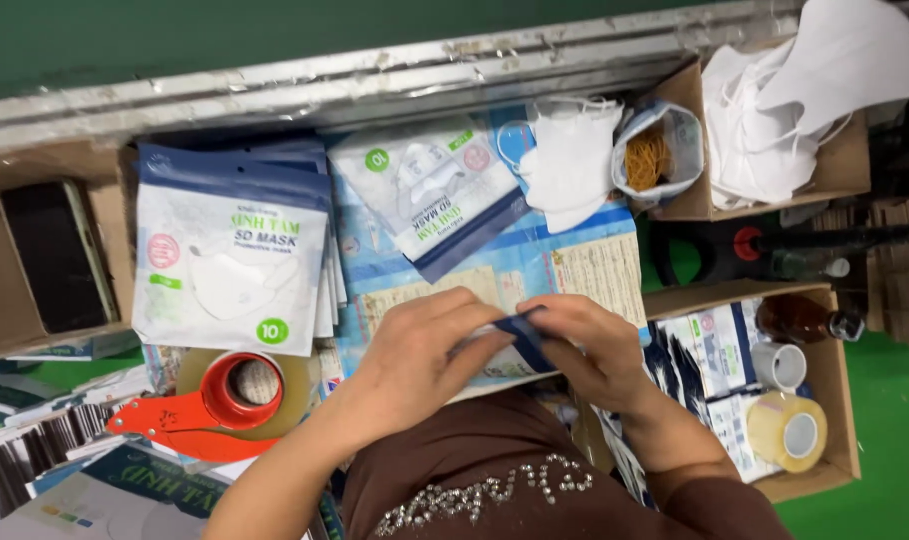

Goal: Packaging protective face masks into plastic bags and cardboard boxes on a factory production floor.

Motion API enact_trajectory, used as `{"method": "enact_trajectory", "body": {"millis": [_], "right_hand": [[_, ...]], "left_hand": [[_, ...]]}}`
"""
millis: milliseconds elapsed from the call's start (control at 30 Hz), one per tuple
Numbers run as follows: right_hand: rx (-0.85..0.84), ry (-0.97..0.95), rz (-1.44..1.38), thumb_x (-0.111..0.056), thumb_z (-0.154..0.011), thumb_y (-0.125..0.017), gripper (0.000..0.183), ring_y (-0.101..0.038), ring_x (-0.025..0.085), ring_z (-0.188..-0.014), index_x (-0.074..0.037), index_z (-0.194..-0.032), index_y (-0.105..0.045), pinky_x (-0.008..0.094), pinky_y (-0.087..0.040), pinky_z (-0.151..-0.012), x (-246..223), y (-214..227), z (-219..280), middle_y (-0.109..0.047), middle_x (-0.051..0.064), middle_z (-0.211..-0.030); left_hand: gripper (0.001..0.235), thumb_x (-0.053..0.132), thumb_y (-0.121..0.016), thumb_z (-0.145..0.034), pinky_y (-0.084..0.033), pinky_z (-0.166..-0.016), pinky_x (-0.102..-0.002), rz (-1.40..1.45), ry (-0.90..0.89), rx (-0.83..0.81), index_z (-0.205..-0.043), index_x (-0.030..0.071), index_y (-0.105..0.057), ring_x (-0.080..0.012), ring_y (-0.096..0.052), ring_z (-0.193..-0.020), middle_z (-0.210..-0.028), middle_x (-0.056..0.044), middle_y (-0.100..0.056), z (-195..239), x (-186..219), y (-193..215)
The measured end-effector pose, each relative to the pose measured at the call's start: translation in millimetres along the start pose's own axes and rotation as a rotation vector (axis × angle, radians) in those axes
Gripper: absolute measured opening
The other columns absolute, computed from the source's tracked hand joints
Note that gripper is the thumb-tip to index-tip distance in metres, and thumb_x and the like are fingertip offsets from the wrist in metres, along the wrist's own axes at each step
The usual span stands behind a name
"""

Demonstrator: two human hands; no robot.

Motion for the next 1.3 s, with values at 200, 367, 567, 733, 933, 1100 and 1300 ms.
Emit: {"method": "enact_trajectory", "body": {"millis": [200,367,567,733,933,1100,1300], "right_hand": [[-0.062,-0.164,-0.08,-0.006,-0.095,-0.071,0.004,-0.058,0.016,-0.062,-0.004,-0.096,-0.068,0.033,-0.044,-0.056,22.2,-22.6,12.3,-0.061,0.005,-0.077],[-0.156,-0.139,-0.274,-0.004,-0.098,-0.065,0.009,-0.059,0.02,-0.074,0.001,-0.105,-0.063,0.034,-0.048,-0.063,5.9,-23.8,1.1,-0.061,0.01,-0.086],[-0.075,-0.251,-0.264,-0.005,-0.099,-0.066,0.007,-0.049,0.017,-0.061,-0.002,-0.092,-0.064,0.032,-0.038,-0.056,43.5,-55.3,62.6,-0.054,0.009,-0.074],[0.0,-0.314,-0.493,-0.006,-0.097,-0.062,0.011,-0.053,0.011,-0.061,0.004,-0.099,-0.066,0.029,-0.043,-0.054,37.1,-55.2,29.7,-0.062,0.005,-0.075],[-0.119,-0.655,-0.928,-0.014,-0.099,-0.067,0.039,-0.067,0.018,-0.091,0.005,-0.128,-0.051,0.032,-0.055,-0.08,85.2,-156.0,-27.9,-0.065,0.013,-0.104],[-0.148,-0.71,-0.982,-0.025,-0.092,-0.071,0.086,-0.051,0.023,-0.132,0.001,-0.158,-0.022,0.036,-0.053,-0.103,95.6,-236.8,-65.3,-0.045,0.015,-0.149],[-0.256,-0.611,-0.848,-0.038,-0.093,-0.084,0.115,-0.025,0.035,-0.155,0.011,-0.162,-0.006,0.043,-0.027,-0.126,68.7,-277.6,-81.2,-0.022,0.03,-0.163]], "left_hand": [[0.011,0.015,-0.073,-0.095,-0.046,-0.058,-0.041,0.051,0.157,0.03,-0.095,0.005,-0.07,-0.0298,-0.062,-0.066,-0.077,-0.01,-0.061,3.8,-13.4,-2.0],[0.009,0.01,-0.07,-0.094,-0.047,-0.06,-0.041,0.0,0.071,0.097,-0.096,0.003,-0.067,-0.0308,-0.062,-0.07,-0.081,-0.012,-0.062,10.1,-3.4,5.5],[0.014,0.007,-0.076,-0.089,-0.043,-0.05,-0.034,-0.207,0.112,0.461,-0.095,0.001,-0.065,-0.0187,-0.057,-0.056,-0.084,-0.011,-0.067,40.0,-27.1,35.3],[0.024,0.016,-0.082,-0.085,-0.046,-0.054,-0.029,0.106,0.538,0.398,-0.099,0.001,-0.072,-0.0101,-0.057,-0.062,-0.076,-0.005,-0.07,71.4,-83.4,51.7],[0.04,0.022,-0.088,-0.089,-0.048,-0.069,-0.033,-0.43,0.622,0.792,-0.114,-0.001,-0.068,-0.0186,-0.057,-0.077,-0.09,-0.01,-0.064,127.8,-95.1,144.2],[0.065,0.029,-0.081,-0.096,-0.047,-0.087,-0.05,-1.036,0.537,0.664,-0.142,-0.007,-0.052,-0.0429,-0.058,-0.103,-0.121,-0.027,-0.061,140.2,-146.0,158.4],[0.052,0.021,-0.066,-0.109,-0.048,-0.097,-0.052,-0.895,0.54,0.756,-0.153,-0.001,-0.048,-0.0452,-0.06,-0.115,-0.135,-0.025,-0.064,152.0,-154.1,156.8]]}}
Point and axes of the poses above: each hand's wrist, its own z-axis away from the middle knuckle, its own y-axis out of the back of the hand, x = y × z, the point moved 7 cm from there along -z, towards the middle knuckle
